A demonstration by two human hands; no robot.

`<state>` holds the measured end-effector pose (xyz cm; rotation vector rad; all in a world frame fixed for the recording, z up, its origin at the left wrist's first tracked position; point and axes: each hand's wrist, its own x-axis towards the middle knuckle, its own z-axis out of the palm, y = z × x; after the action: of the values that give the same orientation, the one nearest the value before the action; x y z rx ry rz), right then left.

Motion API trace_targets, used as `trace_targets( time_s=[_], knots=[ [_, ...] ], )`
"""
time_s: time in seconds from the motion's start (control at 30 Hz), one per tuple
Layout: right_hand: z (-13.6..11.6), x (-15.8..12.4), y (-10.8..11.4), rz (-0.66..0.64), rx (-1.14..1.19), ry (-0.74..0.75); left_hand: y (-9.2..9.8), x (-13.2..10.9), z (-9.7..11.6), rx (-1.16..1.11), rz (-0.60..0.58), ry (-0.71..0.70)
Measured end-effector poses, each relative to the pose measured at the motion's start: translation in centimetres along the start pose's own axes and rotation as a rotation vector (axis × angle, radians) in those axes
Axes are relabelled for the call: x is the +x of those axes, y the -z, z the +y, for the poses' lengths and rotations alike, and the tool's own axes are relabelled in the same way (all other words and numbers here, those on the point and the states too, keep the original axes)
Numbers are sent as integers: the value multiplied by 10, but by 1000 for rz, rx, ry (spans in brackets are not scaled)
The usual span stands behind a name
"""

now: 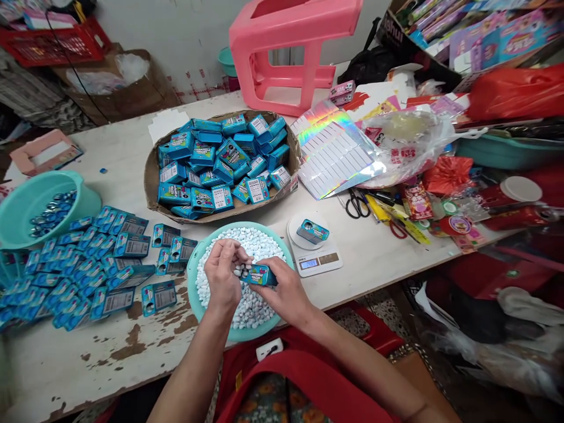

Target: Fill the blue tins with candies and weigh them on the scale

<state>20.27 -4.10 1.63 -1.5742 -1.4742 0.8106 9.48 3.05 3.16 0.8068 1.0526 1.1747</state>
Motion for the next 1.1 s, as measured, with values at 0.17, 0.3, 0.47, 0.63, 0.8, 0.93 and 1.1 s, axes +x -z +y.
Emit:
trace_targets(
  time_s=[0.17,0.3,0.47,0.63,0.8,0.93,1.1],
  knots=[
    [-1,2,-1,-25,-12,-6,-3,-6,5,-4,-79,40],
    [-3,-1,6,7,61,-6,7,3,10,0,-79,-1],
    [3,-10,19,68,120,52,35,51,-29,586,18,-232],
    [13,-16,21,84,148,16,45,70,-78,1392,-324,-341],
    [22,-18,19,129,139,-71,43,46,-82,1670,-403,-316],
    [24,-16,19,137,133,-106,51,42,-83,1620,-339,-270],
    [20,-13,16,116,87,-79,61,42,-79,1045,-64,-78]
  ],
)
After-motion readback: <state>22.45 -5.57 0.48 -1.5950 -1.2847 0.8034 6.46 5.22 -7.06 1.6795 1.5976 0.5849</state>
